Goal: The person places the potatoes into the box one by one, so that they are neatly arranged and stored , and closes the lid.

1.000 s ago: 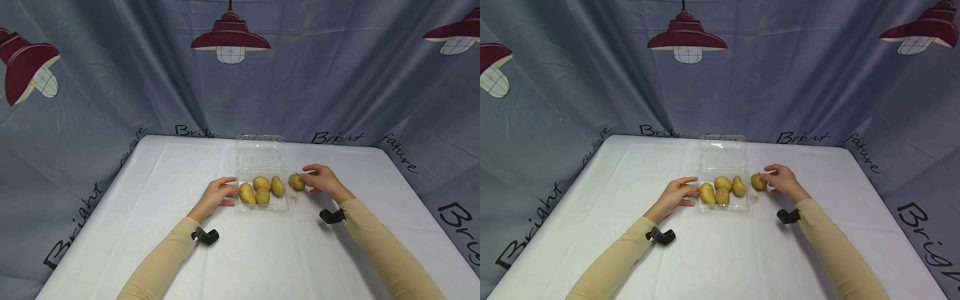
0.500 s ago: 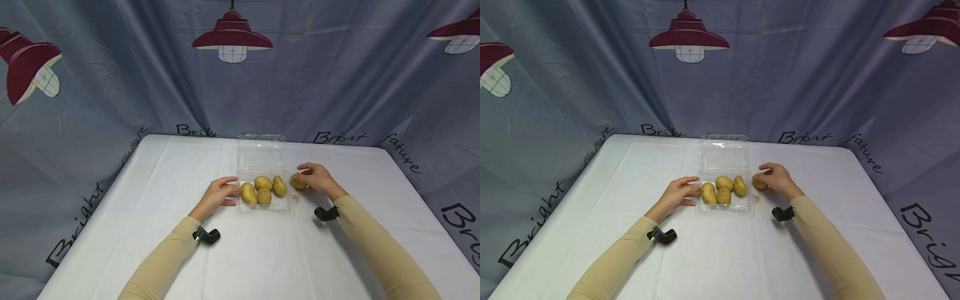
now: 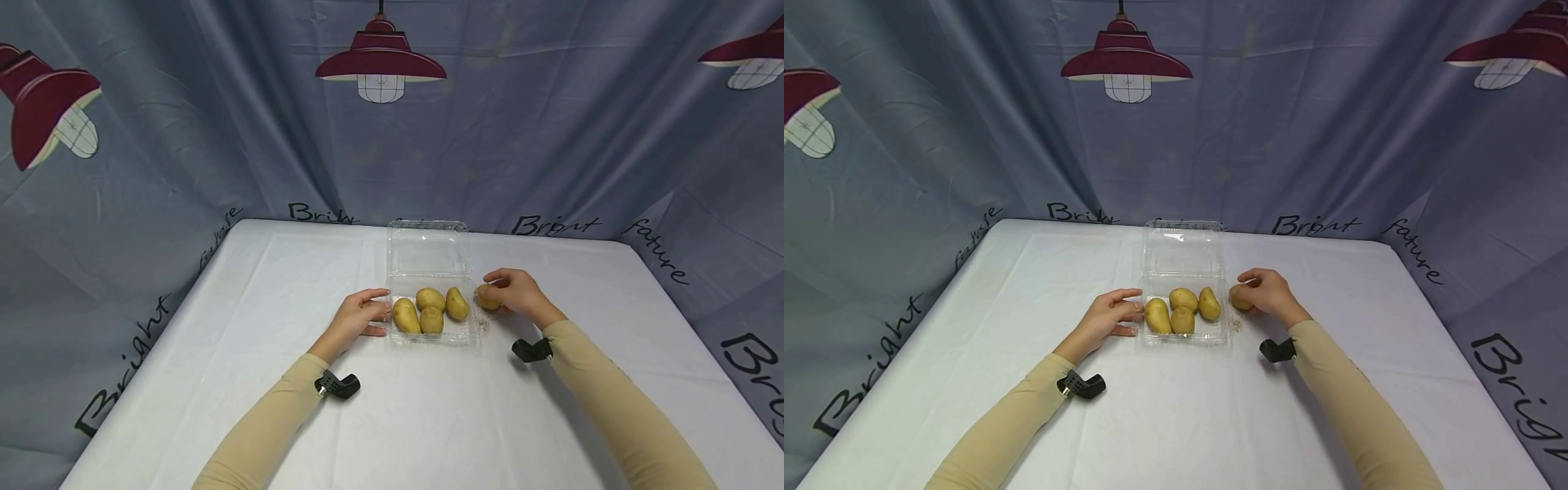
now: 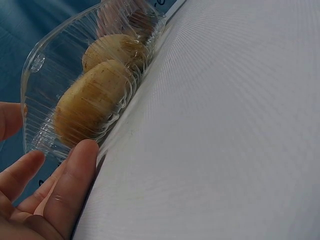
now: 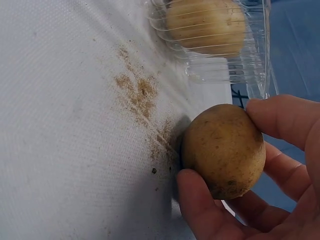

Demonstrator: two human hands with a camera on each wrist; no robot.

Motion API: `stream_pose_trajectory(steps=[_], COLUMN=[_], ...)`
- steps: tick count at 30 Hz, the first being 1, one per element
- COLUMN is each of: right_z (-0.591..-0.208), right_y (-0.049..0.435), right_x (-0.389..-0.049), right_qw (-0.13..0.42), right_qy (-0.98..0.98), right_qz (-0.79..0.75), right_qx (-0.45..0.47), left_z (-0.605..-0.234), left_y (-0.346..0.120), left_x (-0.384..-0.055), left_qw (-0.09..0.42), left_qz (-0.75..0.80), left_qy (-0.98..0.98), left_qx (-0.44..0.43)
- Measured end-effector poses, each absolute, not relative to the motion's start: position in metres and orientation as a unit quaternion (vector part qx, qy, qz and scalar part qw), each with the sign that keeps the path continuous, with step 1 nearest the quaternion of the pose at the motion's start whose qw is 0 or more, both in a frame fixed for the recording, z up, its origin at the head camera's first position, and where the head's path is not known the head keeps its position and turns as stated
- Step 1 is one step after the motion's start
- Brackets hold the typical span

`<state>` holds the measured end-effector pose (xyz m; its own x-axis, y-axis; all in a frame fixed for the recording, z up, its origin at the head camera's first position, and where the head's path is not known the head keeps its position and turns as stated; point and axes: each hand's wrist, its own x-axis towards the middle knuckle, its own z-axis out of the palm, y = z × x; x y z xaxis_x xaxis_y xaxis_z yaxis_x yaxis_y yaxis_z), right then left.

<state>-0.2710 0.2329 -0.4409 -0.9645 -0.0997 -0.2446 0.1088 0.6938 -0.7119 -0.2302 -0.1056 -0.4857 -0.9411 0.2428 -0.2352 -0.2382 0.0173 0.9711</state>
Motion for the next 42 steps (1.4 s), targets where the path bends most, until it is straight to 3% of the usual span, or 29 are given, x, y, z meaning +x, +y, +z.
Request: stream_pose_trajectory(steps=[25,42], right_z=[-0.446,-0.43], right_y=[0.234,0.238], right_x=[-0.266,-0.258], right_qw=[0.097,0.04], right_qy=[0.902,0.897], right_qz=[-0.419,-0.441], right_qx=[0.019,-0.019], left_z=[-0.488,-0.485], left_y=[-0.106,-0.104], left_x=[-0.231,-0.23], left_qw=[0.168,0.163], left_qz=[0.699,0.7], left_qy=[0.695,0.695], left_qx=[0.001,-0.003])
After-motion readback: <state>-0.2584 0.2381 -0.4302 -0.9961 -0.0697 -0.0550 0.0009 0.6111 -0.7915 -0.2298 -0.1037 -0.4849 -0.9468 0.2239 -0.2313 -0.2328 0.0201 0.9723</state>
